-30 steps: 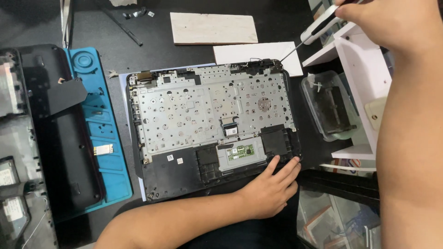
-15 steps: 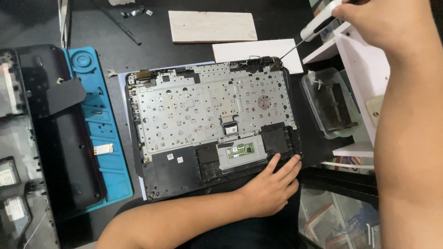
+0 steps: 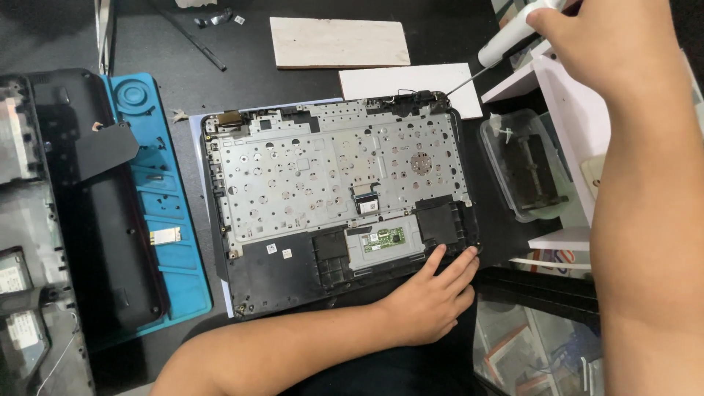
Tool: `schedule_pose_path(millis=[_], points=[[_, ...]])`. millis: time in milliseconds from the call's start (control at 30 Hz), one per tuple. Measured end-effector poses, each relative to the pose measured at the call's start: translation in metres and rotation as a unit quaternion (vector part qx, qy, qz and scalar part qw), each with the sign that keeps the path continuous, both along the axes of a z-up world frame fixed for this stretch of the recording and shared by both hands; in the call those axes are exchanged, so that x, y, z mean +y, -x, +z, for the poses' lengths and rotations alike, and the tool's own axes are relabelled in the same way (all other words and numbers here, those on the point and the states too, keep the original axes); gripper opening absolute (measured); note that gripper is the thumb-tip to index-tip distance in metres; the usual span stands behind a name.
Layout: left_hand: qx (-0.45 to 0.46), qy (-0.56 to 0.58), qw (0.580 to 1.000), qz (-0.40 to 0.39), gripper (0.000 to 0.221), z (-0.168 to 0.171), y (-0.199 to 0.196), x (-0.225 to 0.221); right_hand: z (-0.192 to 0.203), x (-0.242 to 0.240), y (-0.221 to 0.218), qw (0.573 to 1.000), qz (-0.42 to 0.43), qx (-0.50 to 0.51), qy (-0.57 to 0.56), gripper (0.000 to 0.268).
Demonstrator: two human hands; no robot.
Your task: The person disassembles a laptop to remove internal components such as the motherboard and cooling fan.
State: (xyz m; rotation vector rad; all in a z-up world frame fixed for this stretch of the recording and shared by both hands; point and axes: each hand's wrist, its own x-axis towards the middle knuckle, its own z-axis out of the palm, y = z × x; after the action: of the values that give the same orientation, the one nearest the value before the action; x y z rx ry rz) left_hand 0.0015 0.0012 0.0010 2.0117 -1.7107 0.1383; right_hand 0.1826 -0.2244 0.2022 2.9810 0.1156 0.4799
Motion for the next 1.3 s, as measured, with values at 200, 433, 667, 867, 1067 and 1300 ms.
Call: schedule_pose_path(millis=[200,433,667,867,1067,1300], points=[[0.019,0.024,1.0,0.001,0.056,-0.004,0.002,-0.002,-0.002,-0.024,0.007,0.997,-0.002,-0.009,-0.072,0.025],[0.09,0.096,0.991,-0.017,0.046,-0.005,0.003,-0.002,-0.008,-0.04,0.027,0.982,-0.032,-0.031,-0.181,0.019],[0.07,0.087,0.994,-0.011,0.049,-0.004,0.003,0.001,-0.022,-0.036,0.022,0.986,0.117,-0.102,-0.063,0.008],[0.064,0.081,0.995,-0.007,0.049,-0.005,0.002,0.0,-0.027,-0.038,0.016,0.988,0.109,-0.084,-0.064,0.008],[0.065,0.077,0.995,-0.008,0.051,-0.006,0.003,-0.001,-0.018,-0.023,0.015,0.989,0.112,-0.08,-0.056,0.003],[0.062,0.073,0.995,-0.009,0.051,-0.006,0.001,-0.002,-0.02,-0.025,0.014,0.989,0.114,-0.081,-0.042,0.006]])
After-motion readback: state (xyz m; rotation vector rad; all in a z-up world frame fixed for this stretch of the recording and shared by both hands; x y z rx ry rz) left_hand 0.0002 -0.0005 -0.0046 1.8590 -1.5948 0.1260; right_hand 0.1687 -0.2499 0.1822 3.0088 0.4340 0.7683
